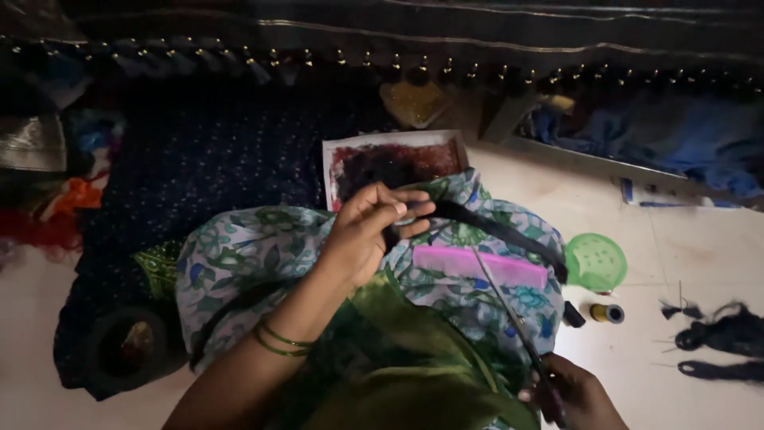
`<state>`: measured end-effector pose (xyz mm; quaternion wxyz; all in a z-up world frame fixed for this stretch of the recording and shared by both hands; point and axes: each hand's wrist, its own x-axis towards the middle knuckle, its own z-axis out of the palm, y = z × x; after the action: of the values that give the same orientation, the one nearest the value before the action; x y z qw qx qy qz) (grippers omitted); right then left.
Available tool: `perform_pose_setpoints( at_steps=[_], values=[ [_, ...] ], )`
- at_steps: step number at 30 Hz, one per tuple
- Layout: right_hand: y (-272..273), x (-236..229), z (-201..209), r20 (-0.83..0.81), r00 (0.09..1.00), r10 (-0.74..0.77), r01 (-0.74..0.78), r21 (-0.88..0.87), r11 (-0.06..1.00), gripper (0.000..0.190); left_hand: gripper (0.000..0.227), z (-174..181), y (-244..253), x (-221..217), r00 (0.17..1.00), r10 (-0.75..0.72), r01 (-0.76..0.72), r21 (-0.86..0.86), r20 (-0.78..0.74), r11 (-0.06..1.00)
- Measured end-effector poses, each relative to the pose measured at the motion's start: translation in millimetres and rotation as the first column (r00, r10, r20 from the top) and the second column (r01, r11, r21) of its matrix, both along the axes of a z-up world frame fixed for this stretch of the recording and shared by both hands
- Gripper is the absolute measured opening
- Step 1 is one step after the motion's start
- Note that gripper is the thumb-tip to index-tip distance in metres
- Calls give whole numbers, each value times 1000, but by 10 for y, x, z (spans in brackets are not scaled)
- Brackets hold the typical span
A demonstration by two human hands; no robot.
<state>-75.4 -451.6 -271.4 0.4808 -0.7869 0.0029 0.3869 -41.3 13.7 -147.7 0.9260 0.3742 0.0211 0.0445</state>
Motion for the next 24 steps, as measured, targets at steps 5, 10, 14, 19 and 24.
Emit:
perform_pose_setpoints(
  at_steps=[5,10,14,19,24],
  values=[
    [854,21,774,-104,990,98,-49,398,916,60,14,25,-78,32,999,4,0,-101,38,995],
    [1301,176,920,12,970,241,-220,455,863,47,13,38,-81,14,1000,23,-23,-34,8,999],
    [1488,248,926,58,971,230,-229,487,843,53,11,65,-127,-14,998,16,-15,-16,63,1000],
    [1505,246,813,162,961,223,-274,462,843,44,12,18,-71,38,998,-2,-1,45,62,999],
    [1237,289,665,40,992,116,-122,201,972,31,8,-150,62,94,998,34,-42,179,46,983]
  ],
)
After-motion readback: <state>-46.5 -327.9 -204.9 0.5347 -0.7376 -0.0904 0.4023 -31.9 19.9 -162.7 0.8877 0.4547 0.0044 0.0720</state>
